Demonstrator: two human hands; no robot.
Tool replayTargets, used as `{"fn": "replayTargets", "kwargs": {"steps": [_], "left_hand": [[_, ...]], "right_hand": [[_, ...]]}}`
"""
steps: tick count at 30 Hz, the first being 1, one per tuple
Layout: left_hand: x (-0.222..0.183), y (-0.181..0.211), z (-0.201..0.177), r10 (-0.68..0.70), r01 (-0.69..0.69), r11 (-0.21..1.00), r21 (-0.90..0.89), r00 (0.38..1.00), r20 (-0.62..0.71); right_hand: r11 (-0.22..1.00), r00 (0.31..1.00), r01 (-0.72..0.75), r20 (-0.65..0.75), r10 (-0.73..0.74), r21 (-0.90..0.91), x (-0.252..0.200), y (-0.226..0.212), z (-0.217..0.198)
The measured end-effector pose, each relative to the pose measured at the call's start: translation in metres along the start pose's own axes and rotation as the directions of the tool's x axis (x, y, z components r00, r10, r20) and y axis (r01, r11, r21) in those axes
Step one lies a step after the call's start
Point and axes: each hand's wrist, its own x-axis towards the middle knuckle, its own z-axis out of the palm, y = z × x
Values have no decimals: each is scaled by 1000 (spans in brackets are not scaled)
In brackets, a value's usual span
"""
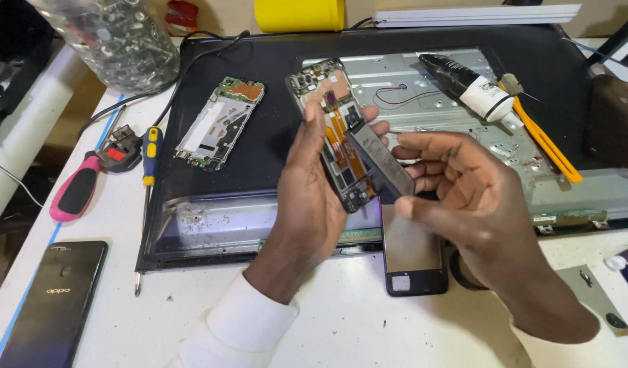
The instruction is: Finalizing the repair of a smartphone by connecting internal ribbon cables, installing the battery, and reassembling the phone's casing.
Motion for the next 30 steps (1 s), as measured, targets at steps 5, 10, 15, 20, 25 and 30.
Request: {"fn": "replayTargets", "kwargs": {"steps": [5,10,15,20,25,30], "left_hand": [[2,26,4,-67,65,997,-28,993,-99],[0,33,9,-21,12,997,-72,993,-119],[-5,31,13,-11,7,999,-44,995,-102],[-10,31,22,-40,39,999,-7,989,-146],[-13,30,26,-26,34,998,51,988,-153],[-15,29,30,-36,44,998,42,984,-175]], "right_hand": [[885,981,-166,-17,193,435,1,-5,-23],[781,999,-38,44,13,623,-41,25,-51],[901,971,212,190,-148,-378,-122,47,-55],[772,933,350,266,-241,-530,-151,61,-60],[694,890,455,268,-368,-559,-154,70,-79],[593,895,-247,-416,-164,-766,-154,24,-108]]}}
